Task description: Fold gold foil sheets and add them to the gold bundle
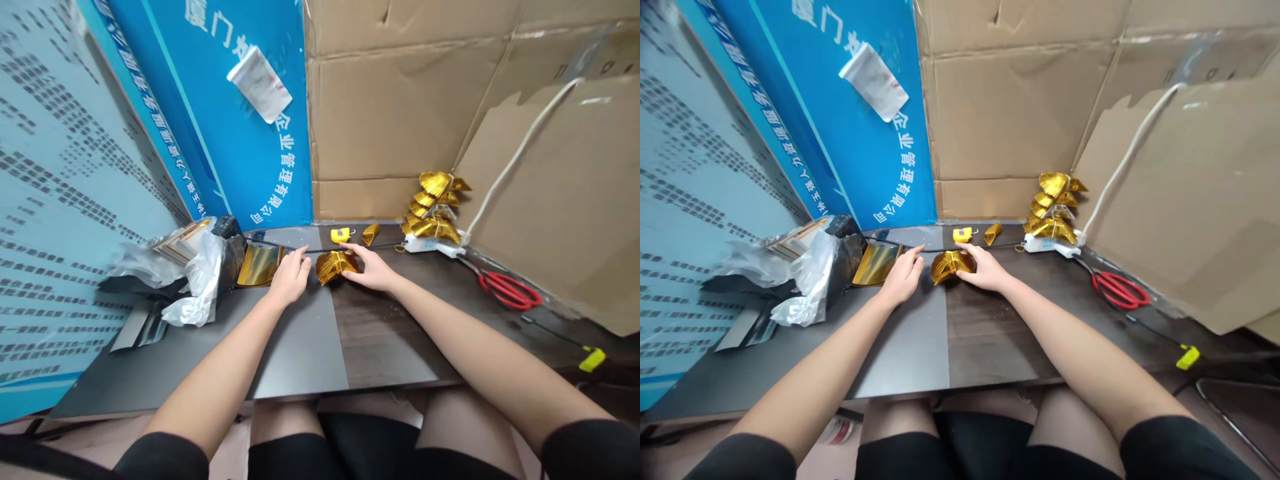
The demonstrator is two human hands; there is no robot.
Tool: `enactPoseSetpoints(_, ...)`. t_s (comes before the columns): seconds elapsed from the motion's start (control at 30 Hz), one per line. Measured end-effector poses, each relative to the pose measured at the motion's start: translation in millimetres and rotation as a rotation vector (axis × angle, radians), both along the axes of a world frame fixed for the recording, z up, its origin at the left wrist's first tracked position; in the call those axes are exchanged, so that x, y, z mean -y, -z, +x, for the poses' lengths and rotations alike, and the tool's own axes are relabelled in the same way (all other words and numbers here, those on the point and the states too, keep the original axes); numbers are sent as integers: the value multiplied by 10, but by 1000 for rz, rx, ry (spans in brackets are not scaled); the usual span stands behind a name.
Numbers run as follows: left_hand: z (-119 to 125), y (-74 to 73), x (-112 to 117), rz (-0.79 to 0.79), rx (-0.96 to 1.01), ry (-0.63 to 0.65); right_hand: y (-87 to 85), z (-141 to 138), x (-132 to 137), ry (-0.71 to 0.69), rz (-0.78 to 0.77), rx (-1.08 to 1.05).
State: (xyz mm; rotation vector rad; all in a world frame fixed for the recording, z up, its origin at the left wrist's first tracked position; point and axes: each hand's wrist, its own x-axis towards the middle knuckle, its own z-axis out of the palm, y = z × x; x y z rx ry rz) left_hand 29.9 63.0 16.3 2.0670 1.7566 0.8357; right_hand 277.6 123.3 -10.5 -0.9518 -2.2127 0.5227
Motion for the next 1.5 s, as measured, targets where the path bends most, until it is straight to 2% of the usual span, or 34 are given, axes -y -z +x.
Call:
enactPoseSetpoints(0.13,20,-6,-23,-16,24,-63,-143,-108,-329,115,6,-37)
enactPoseSetpoints(0.27,53,-1,2,-67,-23,-31,-268,-409,-754,197,-9,-6)
enactPoseSetpoints(0.43,65,-2,41,-118,-108,-12,-240,-673,-1045,275,-31,132)
enactPoseSetpoints(0.53,75,-1,50,-126,-156,-5,-166,-558,-1053,318,-24,231)
enactPoseSetpoints(0.63,90,5,51,-129,-192,13,-106,-270,-1014,380,17,302)
enactPoseSetpoints(0.8,97,22,46,-126,-233,26,3,204,-1002,560,30,379)
enactPoseSetpoints(0.97,91,30,43,-128,-272,33,84,333,-996,637,2,404)
enactPoseSetpoints(1.1,101,26,44,-128,-298,37,-45,95,-955,566,85,398)
enactPoseSetpoints(1.23,114,26,52,-124,-313,42,-223,-414,-1004,380,162,429)
enactPoseSetpoints(1.37,108,33,60,-120,-331,45,-263,-875,-1140,287,117,485)
enactPoseSetpoints(1.5,99,50,61,-115,-348,53,-255,-1060,-1238,222,66,484)
